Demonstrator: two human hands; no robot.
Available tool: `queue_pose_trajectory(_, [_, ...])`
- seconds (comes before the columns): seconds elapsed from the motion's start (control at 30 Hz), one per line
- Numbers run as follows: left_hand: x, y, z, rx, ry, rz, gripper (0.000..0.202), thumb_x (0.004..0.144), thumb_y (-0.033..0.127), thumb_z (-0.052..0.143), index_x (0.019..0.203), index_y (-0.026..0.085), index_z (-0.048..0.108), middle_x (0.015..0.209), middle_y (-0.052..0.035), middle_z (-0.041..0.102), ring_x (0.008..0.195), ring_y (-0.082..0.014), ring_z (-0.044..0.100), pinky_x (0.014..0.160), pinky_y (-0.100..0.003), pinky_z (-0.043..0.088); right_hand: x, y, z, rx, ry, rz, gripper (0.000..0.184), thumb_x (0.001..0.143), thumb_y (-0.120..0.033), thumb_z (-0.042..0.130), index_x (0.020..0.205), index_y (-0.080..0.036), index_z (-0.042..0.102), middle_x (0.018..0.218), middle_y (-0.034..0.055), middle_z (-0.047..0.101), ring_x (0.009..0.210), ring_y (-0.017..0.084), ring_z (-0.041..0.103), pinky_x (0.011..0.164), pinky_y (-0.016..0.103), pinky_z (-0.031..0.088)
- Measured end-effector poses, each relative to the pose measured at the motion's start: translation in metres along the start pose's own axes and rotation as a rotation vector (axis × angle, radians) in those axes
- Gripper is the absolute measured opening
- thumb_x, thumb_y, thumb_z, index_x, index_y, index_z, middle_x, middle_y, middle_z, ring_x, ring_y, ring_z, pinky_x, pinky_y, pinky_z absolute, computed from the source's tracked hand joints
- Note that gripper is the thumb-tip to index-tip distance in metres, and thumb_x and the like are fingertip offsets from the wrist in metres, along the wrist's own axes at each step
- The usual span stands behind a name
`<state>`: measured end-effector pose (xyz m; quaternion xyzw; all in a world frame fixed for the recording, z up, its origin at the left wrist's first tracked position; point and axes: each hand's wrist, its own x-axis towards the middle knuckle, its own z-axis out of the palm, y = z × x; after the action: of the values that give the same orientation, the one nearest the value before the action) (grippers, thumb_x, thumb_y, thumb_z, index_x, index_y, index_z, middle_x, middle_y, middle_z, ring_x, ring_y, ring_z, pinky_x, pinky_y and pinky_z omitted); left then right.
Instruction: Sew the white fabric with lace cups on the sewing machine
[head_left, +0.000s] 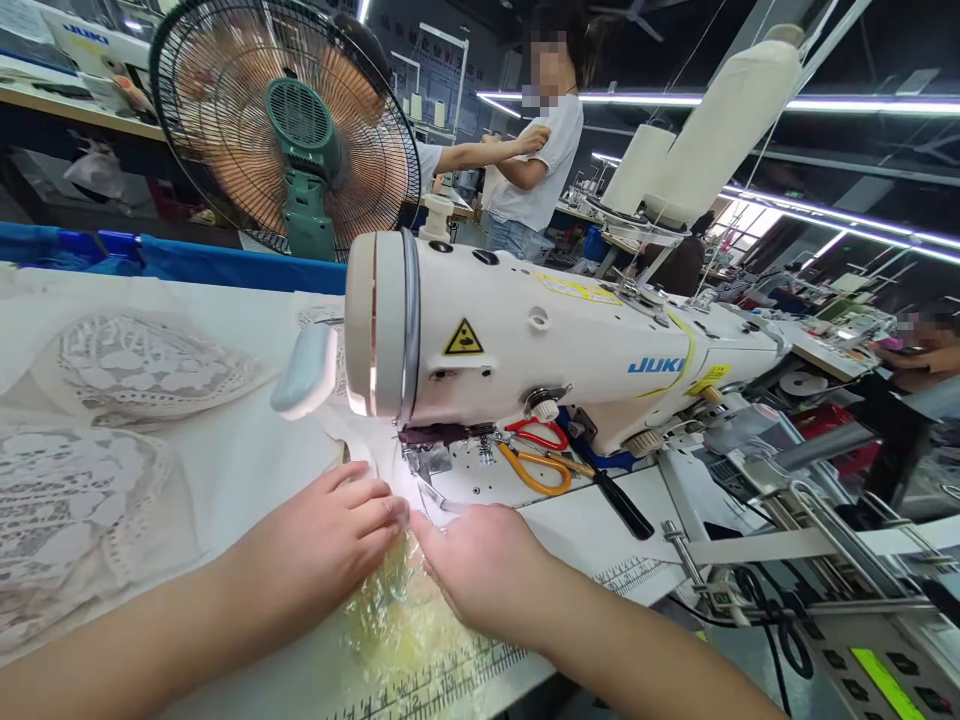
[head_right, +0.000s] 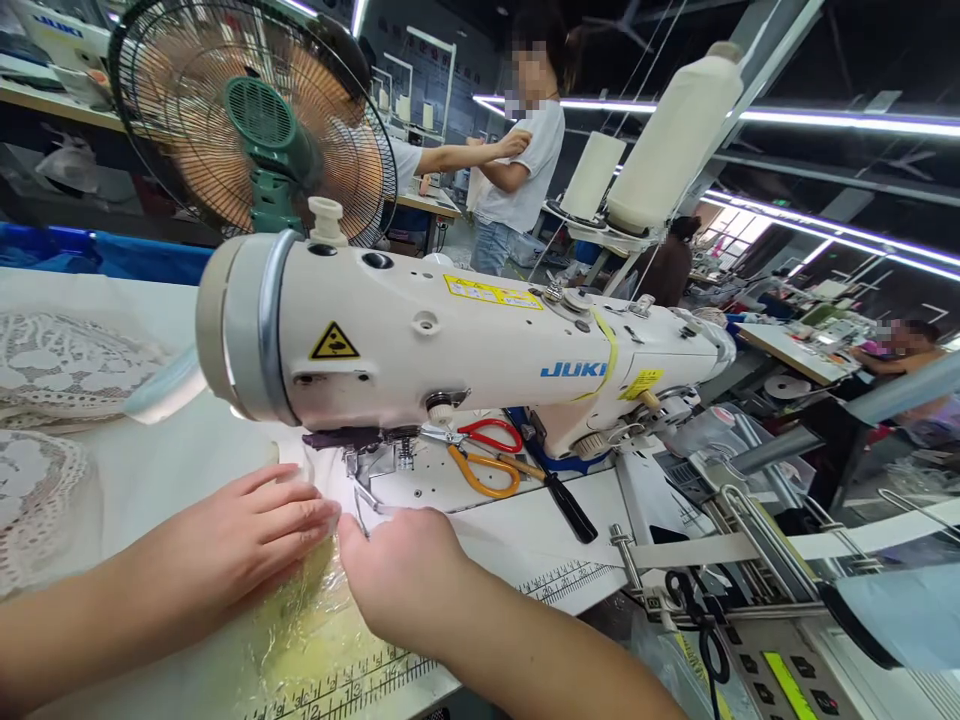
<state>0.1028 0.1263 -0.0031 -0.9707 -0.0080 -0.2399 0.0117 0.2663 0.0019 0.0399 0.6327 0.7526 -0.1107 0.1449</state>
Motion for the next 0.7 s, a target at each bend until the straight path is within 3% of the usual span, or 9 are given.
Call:
queue_pose_trajectory(0.1, [0.002,-0.007,0.001,0.037,0.033,0.042,0.038,0.098,0.014,0.042,0.082,0.024,0.074,0.093,0.0043,0.080,0.083,-0.0195,0.068,0.098,-0.040,0.042,0.004,-0.005,-0.012,-0.016,-0.096,0.039,0.065,0.096,-0.021,0.054,0.156,-0.008,0.033,0.082,0.0127,0.075,0.077,0.025,0.072,0.060,0.034,0.055])
queue_pose_trajectory(0.23, [0.000,-0.017,0.000,0.068,0.037,0.067,0.041,0.099,0.012,0.039,0.080,0.023,0.074,0.094,0.0035,0.080,0.083,-0.0204,0.068,0.098,-0.042,0.041,0.009,-0.012,-0.028,0.009,-0.158,0.106,0.069,0.094,-0.018,0.056,0.157,-0.010,0.031,0.084,0.0148,0.076,0.075,0.026,0.074,0.062,0.036,0.057])
queue_pose_trajectory(0.5, [-0.008,-0.036,0.007,0.031,-0.114,0.008,0.029,0.097,0.015,0.050,0.112,0.026,0.072,0.117,0.0031,0.077,0.103,-0.0201,0.067,0.112,-0.042,0.035,0.029,-0.018,-0.035,0.011,-0.226,0.184,0.090,0.083,-0.020,0.070,0.159,-0.008,0.024,0.087,0.0174,0.077,0.074,0.028,0.074,0.065,0.039,0.060])
queue_pose_trajectory(0.7, [-0.005,-0.047,0.007,0.038,-0.204,-0.026,0.031,0.092,0.013,0.051,0.110,0.028,0.072,0.123,0.0017,0.075,0.111,-0.0239,0.066,0.115,-0.047,0.033,0.034,-0.022,-0.035,-0.001,-0.233,0.243,0.083,0.084,-0.022,0.068,0.157,-0.008,0.032,0.080,0.0153,0.077,0.065,0.026,0.072,0.060,0.035,0.057])
